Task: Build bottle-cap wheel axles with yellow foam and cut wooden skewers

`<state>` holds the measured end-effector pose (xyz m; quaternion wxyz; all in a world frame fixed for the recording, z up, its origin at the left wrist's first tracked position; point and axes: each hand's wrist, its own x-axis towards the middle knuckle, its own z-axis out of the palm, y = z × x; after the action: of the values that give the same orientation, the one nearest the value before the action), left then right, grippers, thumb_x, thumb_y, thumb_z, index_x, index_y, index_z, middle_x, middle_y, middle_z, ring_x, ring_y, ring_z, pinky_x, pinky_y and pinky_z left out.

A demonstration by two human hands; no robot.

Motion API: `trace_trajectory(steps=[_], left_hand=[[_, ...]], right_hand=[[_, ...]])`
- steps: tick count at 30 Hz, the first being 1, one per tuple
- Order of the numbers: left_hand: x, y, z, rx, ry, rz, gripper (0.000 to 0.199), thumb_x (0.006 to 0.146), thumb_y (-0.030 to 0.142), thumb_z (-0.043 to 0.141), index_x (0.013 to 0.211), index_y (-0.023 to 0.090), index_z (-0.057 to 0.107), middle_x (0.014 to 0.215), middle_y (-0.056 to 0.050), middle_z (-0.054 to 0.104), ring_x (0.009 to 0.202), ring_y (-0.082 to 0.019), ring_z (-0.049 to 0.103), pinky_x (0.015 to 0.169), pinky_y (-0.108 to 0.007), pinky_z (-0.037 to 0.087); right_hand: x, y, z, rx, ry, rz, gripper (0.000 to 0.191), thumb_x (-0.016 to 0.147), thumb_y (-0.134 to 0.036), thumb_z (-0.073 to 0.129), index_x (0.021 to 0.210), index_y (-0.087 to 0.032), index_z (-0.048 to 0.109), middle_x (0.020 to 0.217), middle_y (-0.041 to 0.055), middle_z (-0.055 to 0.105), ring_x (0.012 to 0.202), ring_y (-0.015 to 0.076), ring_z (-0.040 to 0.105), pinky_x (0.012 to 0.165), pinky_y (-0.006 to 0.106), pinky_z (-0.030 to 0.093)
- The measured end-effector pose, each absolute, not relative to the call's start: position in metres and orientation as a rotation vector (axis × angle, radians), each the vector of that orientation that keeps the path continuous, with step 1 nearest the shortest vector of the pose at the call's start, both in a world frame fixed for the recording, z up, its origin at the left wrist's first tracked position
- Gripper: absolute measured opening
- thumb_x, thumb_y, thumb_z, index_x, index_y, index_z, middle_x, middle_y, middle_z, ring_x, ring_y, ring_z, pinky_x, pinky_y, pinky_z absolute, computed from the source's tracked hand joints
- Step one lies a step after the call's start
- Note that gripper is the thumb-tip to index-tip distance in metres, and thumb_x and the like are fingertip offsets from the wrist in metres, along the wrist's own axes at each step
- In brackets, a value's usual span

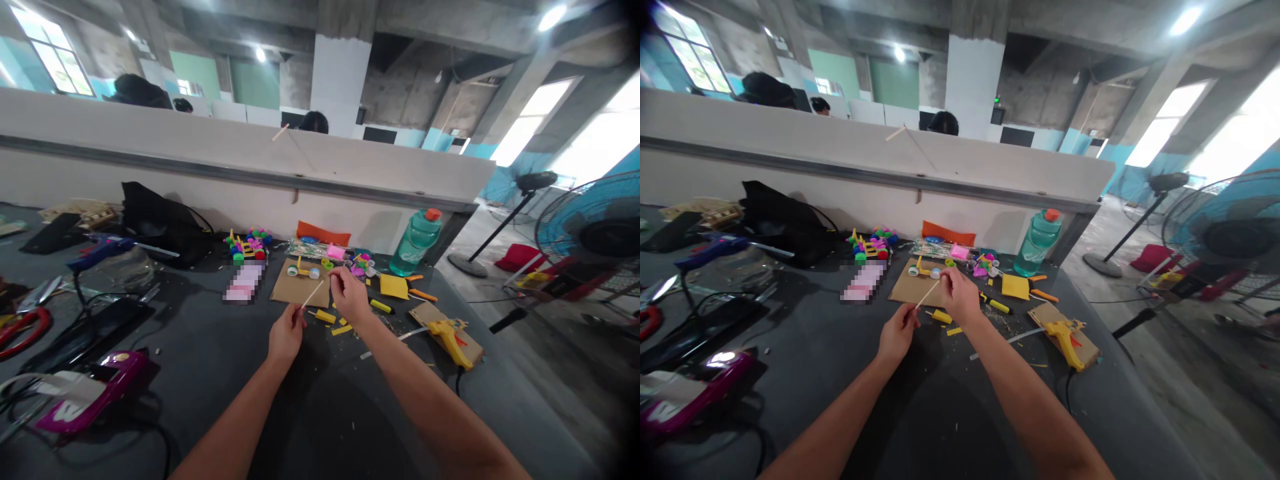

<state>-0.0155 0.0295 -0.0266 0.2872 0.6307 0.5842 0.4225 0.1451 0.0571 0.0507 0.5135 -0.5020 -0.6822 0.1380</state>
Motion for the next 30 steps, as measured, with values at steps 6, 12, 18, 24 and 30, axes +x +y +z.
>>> trace_trajectory(steps=[6,12,18,24,30], left_hand=[[-0.015,0.031,-0.027,1.668,1.568,1.099,0.025,0.086,0.038,0.037,0.091,0.023,0.057,0.064,0.002,0.063,0.057,-0.014,0.057,0.055,-0.023,0.038],[0.003,0.015,-0.022,1.566,1.486,1.025,0.024,0.087,0.038,0.034,0.087,0.023,0.053,0.063,0.002,0.064,0.062,-0.015,0.06,0.059,-0.024,0.04],[0.023,-0.002,0.003,1.602,1.326,0.844,0.021,0.086,0.034,0.034,0.083,0.023,0.051,0.064,0.001,0.066,0.061,-0.014,0.06,0.057,-0.024,0.04],[0.017,0.019,-0.006,1.588,1.445,0.826,0.016,0.085,0.031,0.036,0.082,0.022,0.048,0.07,0.0,0.066,0.061,-0.013,0.059,0.058,-0.023,0.041],[0.014,0.021,-0.024,1.549,1.405,0.856,0.018,0.087,0.034,0.032,0.092,0.022,0.045,0.074,0.002,0.061,0.043,-0.009,0.047,0.046,-0.021,0.037]], right_hand=[[0.188,0.061,0.044,-1.614,-1.923,-0.034,0.025,0.087,-0.027,0.037,0.104,-0.02,0.055,0.092,0.0072,0.063,0.087,0.0213,0.056,0.078,0.031,0.039],[0.238,0.045,0.001,-2.046,-2.084,0.029,0.071,0.067,-0.053,0.06,0.123,-0.011,0.045,0.117,0.0206,0.052,0.108,0.0368,0.044,0.086,0.048,0.033],[0.244,0.048,-0.012,-2.197,-2.054,0.186,0.083,0.062,-0.052,0.064,0.131,-0.015,0.036,0.122,0.02,0.047,0.115,0.0373,0.039,0.088,0.049,0.031],[0.257,0.055,0.007,-2.116,-1.834,0.657,0.076,0.055,-0.037,0.065,0.122,-0.008,0.045,0.117,0.0196,0.051,0.11,0.0353,0.045,0.086,0.042,0.037],[0.264,-0.002,0.007,-1.632,-1.269,1.476,0.048,0.064,-0.035,0.052,0.11,-0.02,0.052,0.082,0.0018,0.059,0.063,0.015,0.057,0.053,0.026,0.044]])
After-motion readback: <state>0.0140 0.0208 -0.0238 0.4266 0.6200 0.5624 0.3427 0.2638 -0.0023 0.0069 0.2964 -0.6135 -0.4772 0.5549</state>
